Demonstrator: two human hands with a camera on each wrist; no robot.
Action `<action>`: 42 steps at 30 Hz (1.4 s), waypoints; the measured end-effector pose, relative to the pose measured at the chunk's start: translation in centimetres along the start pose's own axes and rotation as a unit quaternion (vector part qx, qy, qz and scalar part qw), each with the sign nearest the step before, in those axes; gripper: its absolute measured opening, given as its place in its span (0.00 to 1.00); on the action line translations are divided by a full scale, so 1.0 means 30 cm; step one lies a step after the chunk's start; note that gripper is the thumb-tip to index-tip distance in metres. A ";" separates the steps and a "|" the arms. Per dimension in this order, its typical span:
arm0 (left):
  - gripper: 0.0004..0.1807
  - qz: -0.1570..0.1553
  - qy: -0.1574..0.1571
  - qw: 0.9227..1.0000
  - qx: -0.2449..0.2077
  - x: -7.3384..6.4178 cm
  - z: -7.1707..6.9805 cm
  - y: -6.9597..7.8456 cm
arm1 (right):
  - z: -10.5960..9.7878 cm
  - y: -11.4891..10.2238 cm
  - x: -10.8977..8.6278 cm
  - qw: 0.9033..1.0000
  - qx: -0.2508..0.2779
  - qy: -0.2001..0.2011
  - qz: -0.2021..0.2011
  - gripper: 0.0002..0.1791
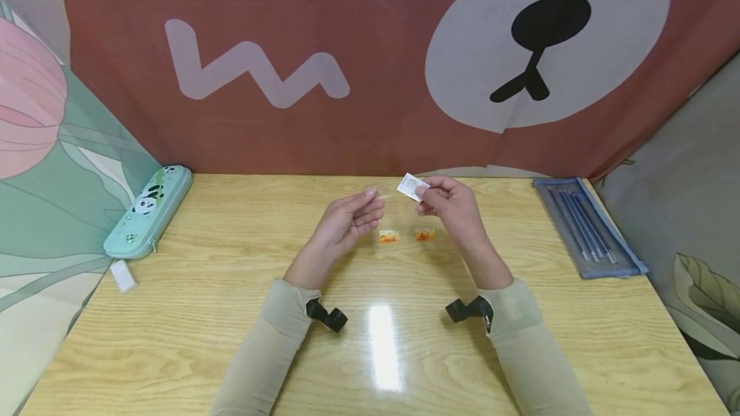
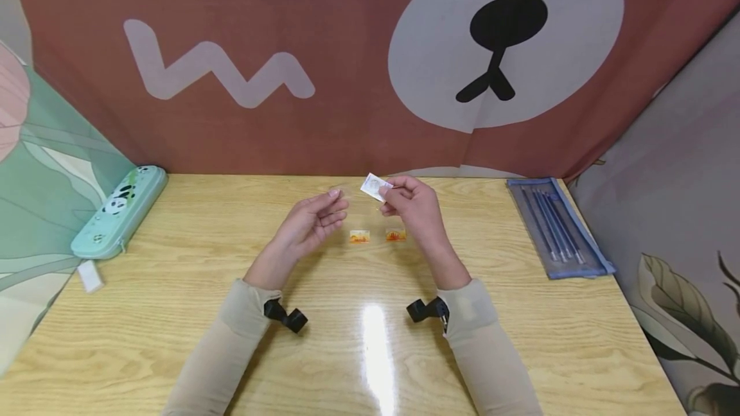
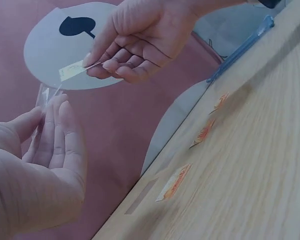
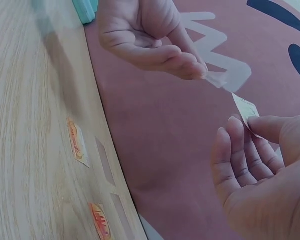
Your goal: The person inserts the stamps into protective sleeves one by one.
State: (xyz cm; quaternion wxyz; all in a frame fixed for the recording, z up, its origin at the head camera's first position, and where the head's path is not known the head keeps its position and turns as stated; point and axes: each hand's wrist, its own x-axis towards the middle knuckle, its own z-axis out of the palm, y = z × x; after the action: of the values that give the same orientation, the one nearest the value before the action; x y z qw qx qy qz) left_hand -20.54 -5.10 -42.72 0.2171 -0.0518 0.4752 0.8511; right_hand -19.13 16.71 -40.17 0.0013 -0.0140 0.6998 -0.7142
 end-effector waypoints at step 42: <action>0.18 0.117 0.051 0.986 0.109 -0.006 0.021 -0.020 | 0.003 0.011 0.002 0.991 -0.131 -0.029 0.029 0.15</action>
State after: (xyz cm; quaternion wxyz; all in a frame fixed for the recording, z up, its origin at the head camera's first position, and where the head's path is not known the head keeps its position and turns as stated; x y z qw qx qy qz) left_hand -20.06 -4.36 -42.79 0.0955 -0.0153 0.5789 0.8097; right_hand -19.18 16.62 -40.50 0.0404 -0.0146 0.7872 -0.6152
